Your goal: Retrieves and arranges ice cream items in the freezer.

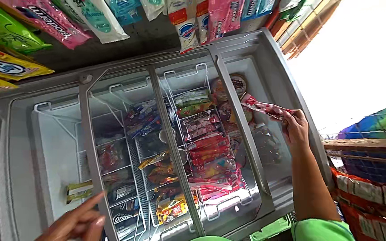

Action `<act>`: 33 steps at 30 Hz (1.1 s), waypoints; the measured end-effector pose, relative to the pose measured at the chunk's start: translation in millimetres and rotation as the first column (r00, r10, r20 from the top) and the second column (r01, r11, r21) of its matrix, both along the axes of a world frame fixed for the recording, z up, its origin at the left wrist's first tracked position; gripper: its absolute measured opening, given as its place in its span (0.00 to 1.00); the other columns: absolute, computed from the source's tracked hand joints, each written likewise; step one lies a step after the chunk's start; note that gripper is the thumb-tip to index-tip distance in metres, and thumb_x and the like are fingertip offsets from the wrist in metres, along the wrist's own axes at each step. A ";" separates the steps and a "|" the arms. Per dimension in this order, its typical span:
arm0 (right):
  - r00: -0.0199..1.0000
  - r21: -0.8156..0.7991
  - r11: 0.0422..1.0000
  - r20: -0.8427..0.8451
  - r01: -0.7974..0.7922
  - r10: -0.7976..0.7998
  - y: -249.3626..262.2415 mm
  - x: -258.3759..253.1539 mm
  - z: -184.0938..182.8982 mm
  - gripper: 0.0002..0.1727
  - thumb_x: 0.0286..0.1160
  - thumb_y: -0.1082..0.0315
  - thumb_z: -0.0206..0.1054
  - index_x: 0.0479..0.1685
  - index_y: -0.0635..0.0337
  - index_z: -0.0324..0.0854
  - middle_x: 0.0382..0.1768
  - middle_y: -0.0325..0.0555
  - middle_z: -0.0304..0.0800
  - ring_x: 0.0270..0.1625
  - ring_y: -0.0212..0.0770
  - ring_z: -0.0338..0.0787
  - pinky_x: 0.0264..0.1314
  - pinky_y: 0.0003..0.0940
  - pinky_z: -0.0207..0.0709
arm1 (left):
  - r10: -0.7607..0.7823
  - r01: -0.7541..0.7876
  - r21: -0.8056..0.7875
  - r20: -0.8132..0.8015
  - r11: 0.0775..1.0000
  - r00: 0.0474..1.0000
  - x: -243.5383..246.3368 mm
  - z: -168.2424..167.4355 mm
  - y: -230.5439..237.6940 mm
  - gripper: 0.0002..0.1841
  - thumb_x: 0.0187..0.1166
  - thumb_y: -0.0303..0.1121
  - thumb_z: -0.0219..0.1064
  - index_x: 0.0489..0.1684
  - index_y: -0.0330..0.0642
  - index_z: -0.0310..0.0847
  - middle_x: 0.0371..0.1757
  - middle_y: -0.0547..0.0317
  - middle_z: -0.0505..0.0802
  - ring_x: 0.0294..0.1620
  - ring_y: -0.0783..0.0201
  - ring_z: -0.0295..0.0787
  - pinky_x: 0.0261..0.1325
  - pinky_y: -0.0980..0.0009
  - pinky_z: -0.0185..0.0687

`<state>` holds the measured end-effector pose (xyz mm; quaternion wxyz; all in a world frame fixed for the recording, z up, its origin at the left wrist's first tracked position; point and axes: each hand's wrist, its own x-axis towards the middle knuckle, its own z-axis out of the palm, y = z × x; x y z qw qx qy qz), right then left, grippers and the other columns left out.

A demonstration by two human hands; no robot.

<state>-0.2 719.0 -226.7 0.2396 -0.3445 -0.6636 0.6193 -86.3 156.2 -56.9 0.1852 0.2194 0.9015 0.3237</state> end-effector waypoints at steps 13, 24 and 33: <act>0.950 -0.141 0.957 -0.220 -0.254 0.220 -200.6 96.0 80.4 0.03 0.86 0.70 0.58 0.45 0.52 0.76 0.30 0.25 0.87 0.17 0.14 0.72 0.16 0.10 0.65 | 0.162 -0.338 0.331 0.459 0.881 0.874 31.3 -40.2 160.1 0.20 0.80 0.40 0.72 0.64 0.37 0.82 0.57 0.51 0.87 0.35 0.69 0.87 0.36 0.73 0.86; 0.950 -0.230 0.944 -0.256 -0.237 0.176 -242.6 128.8 82.1 0.05 0.85 0.70 0.58 0.44 0.54 0.79 0.28 0.29 0.89 0.18 0.16 0.75 0.18 0.11 0.66 | 0.165 -0.453 0.455 0.542 0.767 0.824 65.4 -43.2 103.3 0.04 0.82 0.25 0.66 0.39 0.37 0.87 0.27 0.70 0.89 0.22 0.82 0.78 0.26 0.85 0.72; 0.946 -0.229 0.929 -0.212 -0.291 0.245 -283.9 141.9 92.4 0.03 0.85 0.73 0.58 0.44 0.56 0.76 0.28 0.28 0.87 0.17 0.16 0.74 0.18 0.10 0.65 | -0.037 -0.185 0.484 0.413 0.856 0.910 74.1 -50.7 54.5 0.22 0.82 0.33 0.65 0.71 0.31 0.73 0.61 0.51 0.86 0.58 0.67 0.86 0.63 0.70 0.82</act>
